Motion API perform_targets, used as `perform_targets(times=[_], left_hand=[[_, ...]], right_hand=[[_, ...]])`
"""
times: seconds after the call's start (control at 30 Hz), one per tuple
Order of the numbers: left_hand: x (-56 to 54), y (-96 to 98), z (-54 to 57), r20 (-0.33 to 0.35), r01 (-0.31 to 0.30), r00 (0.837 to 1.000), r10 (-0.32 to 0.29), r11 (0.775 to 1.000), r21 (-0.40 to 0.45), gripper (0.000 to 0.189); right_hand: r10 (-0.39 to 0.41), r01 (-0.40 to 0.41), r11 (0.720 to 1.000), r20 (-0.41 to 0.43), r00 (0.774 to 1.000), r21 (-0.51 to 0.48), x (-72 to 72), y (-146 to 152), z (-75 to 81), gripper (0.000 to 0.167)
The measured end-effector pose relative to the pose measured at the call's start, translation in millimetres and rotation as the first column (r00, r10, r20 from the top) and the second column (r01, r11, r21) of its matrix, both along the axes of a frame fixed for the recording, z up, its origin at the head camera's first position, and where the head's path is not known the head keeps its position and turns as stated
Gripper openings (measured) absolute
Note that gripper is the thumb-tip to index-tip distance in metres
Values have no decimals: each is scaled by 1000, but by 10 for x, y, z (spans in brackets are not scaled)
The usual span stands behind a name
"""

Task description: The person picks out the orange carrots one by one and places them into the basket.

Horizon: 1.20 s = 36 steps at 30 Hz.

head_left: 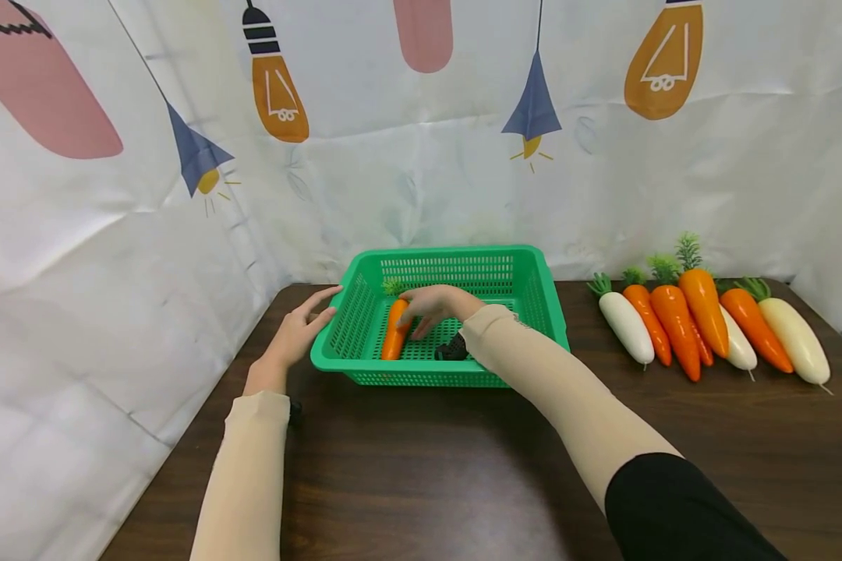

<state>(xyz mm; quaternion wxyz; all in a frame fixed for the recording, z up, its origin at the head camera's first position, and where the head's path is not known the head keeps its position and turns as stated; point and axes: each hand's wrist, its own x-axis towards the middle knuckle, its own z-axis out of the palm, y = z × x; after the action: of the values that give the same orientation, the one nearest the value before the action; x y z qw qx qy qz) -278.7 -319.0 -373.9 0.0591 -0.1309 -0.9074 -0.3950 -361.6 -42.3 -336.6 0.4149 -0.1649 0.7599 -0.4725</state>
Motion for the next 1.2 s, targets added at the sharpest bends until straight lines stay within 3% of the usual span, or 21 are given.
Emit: perform_targets(times=[0.73, 0.97, 1.2], left_hand=[[2, 60, 19, 3, 7, 1000, -7, 1000, 12, 54], [4, 33, 20, 6, 4, 1000, -4, 1000, -2, 54], [23, 8, 14, 6, 1, 1000, -1, 1000, -2, 54]], right_hand=[[79, -70, 994, -118, 990, 80, 49, 147, 87, 77], [89, -83, 995, -115, 989, 59, 37, 249, 163, 78], [175, -164, 984, -206, 963, 71, 22, 420, 295, 72]])
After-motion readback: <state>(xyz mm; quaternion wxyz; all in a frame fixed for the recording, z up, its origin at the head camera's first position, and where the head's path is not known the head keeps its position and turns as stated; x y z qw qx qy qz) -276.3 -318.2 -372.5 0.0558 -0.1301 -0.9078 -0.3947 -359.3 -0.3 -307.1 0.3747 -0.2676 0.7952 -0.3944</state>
